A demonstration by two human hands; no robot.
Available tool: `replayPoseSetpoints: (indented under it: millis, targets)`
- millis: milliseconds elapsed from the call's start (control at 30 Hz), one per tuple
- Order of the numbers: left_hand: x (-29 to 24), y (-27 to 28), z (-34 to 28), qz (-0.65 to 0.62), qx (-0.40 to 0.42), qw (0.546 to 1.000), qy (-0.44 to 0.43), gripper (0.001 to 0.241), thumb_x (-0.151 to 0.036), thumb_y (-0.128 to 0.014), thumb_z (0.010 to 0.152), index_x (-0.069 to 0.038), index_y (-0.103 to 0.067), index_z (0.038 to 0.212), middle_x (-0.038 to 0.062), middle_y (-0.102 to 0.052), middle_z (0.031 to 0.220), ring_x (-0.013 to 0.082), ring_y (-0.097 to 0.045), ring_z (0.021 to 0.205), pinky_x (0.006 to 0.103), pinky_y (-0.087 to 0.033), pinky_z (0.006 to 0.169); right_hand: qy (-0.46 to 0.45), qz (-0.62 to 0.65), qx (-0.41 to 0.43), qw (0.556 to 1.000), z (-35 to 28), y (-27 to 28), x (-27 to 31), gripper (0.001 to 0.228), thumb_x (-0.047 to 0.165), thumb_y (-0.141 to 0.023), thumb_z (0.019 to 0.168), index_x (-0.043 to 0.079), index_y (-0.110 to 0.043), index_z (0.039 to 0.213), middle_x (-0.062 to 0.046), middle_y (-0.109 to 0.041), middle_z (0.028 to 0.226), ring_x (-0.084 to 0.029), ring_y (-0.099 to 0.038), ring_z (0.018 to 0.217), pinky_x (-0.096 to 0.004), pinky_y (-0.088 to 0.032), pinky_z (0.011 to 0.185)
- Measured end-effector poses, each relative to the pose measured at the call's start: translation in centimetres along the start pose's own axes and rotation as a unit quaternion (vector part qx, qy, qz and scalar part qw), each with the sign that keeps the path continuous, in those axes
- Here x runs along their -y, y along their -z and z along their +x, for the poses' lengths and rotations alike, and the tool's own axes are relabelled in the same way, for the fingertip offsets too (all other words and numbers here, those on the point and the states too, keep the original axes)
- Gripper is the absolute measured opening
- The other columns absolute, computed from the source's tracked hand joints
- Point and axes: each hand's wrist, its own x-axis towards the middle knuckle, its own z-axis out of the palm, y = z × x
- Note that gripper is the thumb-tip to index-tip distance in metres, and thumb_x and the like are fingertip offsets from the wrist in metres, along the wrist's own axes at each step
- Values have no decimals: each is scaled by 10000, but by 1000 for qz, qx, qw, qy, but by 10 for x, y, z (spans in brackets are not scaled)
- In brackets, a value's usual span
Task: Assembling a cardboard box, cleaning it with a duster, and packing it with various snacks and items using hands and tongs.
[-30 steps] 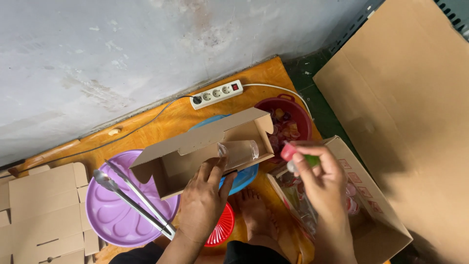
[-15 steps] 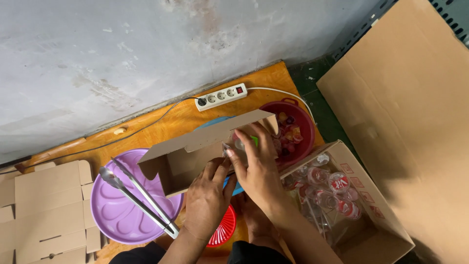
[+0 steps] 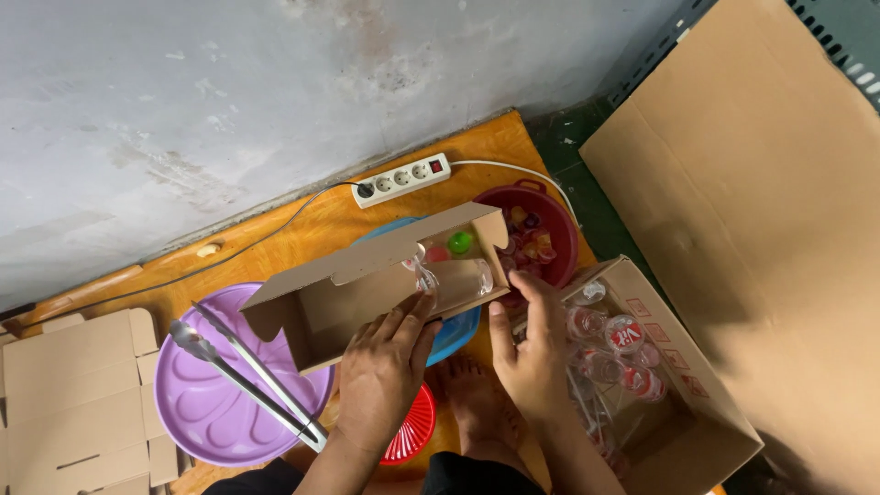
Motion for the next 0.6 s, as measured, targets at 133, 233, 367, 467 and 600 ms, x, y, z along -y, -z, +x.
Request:
replayPoseSetpoints:
  millis: [133, 233, 367, 467, 600]
  targets:
    - [4, -3, -1, 11, 0, 1000, -7, 366, -277, -647, 1003, -101, -658, 1324, 69, -746, 1253, 222, -740, 992, 370, -570, 821, -8, 34, 22, 999, -4, 0, -2, 401, 202, -569, 1031, 29, -529, 1390, -151, -608, 1339, -301, -594, 1264, -420, -482, 1097]
    - [7, -4, -3, 18, 35, 999, -2, 402, -315, -627, 1010, -67, -643, 1326, 90, -775, 1089, 257, -736, 927, 399, -571, 792, -74, 91, 27, 993, -9, 6, -9, 466, 224, -582, 1018, 25, -478, 1427, -175, -561, 1399, -315, -550, 1350, -419, -469, 1133]
    - [7, -1, 1, 10, 35, 999, -18, 384, -271, -618, 1009, -59, -649, 1327, 95, -757, 1197, 282, -726, 1000, 410, -568, 838, -129, 81, -46, 987, -20, 23, -37, 370, 187, -577, 1010, 19, -578, 1340, -159, -659, 1289, -216, -622, 1015, -330, -530, 855]
    - [7, -3, -2, 24, 32, 999, -35, 369, -267, -630, 1001, -64, -663, 1308, 97, -737, 1260, 290, -718, 1030, 421, -556, 867, -225, 96, -127, 961, -33, 47, -79, 326, 188, -575, 1026, 19, -599, 1304, -163, -688, 1224, -180, -660, 940, -293, -558, 819]
    - [4, 5, -1, 37, 37, 998, -35, 400, -270, -614, 1020, -58, -637, 1358, 122, -701, 1295, 305, -687, 1046, 437, -533, 913, -254, -17, -124, 959, -64, 83, -174, 154, 186, -600, 1050, 73, -678, 1119, -79, -721, 1083, -212, -676, 1041, -337, -513, 951]
